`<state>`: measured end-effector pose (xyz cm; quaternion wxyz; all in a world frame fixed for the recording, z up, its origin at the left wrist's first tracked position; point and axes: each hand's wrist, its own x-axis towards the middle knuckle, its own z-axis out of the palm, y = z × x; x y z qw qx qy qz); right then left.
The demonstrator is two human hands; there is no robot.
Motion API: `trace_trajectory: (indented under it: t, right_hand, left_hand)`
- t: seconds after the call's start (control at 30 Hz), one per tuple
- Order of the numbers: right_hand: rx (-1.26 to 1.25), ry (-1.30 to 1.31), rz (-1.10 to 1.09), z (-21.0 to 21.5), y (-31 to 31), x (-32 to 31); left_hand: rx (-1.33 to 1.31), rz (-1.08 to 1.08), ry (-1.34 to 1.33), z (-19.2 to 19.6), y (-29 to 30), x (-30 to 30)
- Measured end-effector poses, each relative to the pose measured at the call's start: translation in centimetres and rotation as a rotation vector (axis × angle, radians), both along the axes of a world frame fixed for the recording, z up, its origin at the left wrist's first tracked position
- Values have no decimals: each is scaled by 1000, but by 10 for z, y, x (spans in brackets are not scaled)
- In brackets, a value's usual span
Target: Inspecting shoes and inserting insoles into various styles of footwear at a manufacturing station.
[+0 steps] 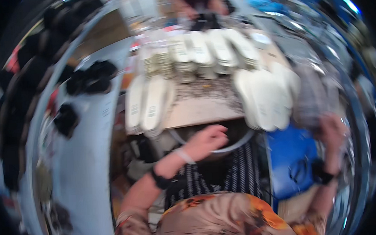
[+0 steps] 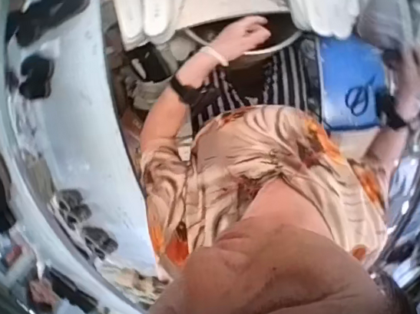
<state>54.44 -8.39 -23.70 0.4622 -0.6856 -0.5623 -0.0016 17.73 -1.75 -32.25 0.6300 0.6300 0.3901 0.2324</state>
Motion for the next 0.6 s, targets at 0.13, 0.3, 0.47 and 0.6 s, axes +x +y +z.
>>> trace_trajectory:
  t: [0.13, 0.3, 0.47, 0.6]
  right_hand:
    - [152, -672, 695, -14, 18, -179]
    - [-12, -563, 817, -85, 24, -270]
    - [-543, -129, 846, -92, 10, -253]
    - [-460, 138, 632, -82, -8, -200]
  left_hand:
    - [-365, 503, -551, 35, -31, -21]
    - [-141, 887, -326, -71, -21, -62]
    - [119, 798, -105, -118, -12, -80]
    - [287, 706, 133, -126, -5, -103]
